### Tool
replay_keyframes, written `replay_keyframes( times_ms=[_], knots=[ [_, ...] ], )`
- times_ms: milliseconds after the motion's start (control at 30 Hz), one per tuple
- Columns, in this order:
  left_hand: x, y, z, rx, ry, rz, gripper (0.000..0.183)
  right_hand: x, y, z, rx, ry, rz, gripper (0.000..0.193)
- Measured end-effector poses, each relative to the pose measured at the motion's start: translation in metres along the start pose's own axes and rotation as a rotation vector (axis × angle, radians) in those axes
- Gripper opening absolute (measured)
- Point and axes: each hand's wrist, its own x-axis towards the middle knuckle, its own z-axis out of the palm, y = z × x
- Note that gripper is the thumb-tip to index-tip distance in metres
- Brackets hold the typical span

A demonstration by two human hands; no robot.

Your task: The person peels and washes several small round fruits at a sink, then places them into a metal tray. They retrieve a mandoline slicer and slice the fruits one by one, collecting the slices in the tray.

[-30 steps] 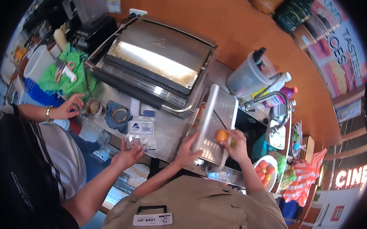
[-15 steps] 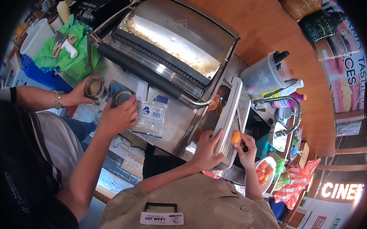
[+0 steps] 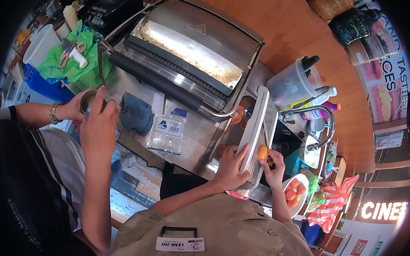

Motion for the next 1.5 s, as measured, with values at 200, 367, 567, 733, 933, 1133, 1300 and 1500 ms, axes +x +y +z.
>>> replay_keyframes(
  times_ms=[200,367,567,733,933,1133,1300,1500],
  knots=[
    [-0.001,-0.007,-0.001,-0.053,0.035,-0.029,0.077,0.003,-0.012,0.001,0.055,-0.011,0.012,0.045],
    [-0.003,-0.019,0.0,-0.116,0.046,-0.051,0.079,0.003,-0.023,0.003,0.032,-0.087,-0.053,0.043],
    [-0.001,-0.042,-0.008,-0.349,0.044,-0.12,0.073,0.021,-0.011,0.012,-0.079,0.049,-0.192,0.036],
    [0.002,-0.063,-0.02,-0.221,-0.056,-0.095,0.072,0.044,-0.009,0.028,-0.049,0.023,-0.19,0.036],
    [-0.003,-0.068,-0.011,-0.378,-0.026,-0.112,0.074,0.049,-0.007,0.023,-0.056,-0.024,-0.241,0.031],
    [-0.004,-0.078,-0.01,-0.406,-0.063,-0.106,0.075,0.064,-0.001,0.027,-0.007,0.017,-0.223,0.03],
    [-0.005,-0.083,-0.008,-0.451,-0.077,-0.106,0.076,0.116,-0.004,0.046,-0.085,0.019,-0.07,0.031],
    [-0.007,-0.084,-0.006,-0.52,-0.073,-0.12,0.075,0.13,-0.012,0.031,-0.058,-0.096,-0.237,0.027]
  ],
)
